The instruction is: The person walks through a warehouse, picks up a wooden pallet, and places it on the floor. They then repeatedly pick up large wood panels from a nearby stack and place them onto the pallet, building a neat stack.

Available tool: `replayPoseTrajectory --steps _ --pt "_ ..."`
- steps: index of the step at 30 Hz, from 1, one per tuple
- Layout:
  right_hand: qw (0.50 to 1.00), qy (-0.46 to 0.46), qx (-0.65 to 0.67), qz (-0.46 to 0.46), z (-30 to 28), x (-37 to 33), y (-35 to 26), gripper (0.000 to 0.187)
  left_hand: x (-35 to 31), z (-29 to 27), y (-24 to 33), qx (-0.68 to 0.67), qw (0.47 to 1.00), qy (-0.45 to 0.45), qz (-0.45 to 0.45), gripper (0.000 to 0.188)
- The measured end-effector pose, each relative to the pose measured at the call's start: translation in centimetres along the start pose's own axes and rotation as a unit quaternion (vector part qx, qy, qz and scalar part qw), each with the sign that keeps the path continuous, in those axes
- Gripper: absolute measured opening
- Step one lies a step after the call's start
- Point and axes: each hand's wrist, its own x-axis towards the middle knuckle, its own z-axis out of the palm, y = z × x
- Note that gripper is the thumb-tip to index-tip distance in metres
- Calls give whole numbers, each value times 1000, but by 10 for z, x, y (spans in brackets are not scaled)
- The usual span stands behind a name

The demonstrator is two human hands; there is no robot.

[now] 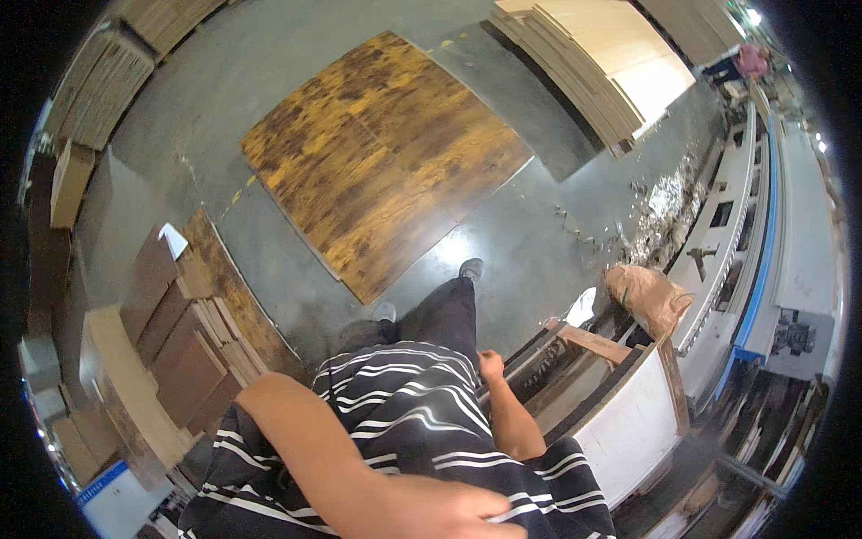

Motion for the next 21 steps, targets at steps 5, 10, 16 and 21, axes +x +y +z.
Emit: replayPoseTrajectory --steps 5,10,16,21 --pt "995 29 -88 -44 35 -4 38 35 -29 10 64 -10 1000 -23 -15 16" --pt "994 18 -64 -85 25 1 -10 31 -59 12 96 -43 990 -123 -51 17" --pt "975 45 -71 -204 24 -15 -81 29 -65 39 104 -48 995 -84 -12 16" --pt "978 -49 39 -198 51 4 -72 31 -68 65 66 -235 962 -113 -86 20"
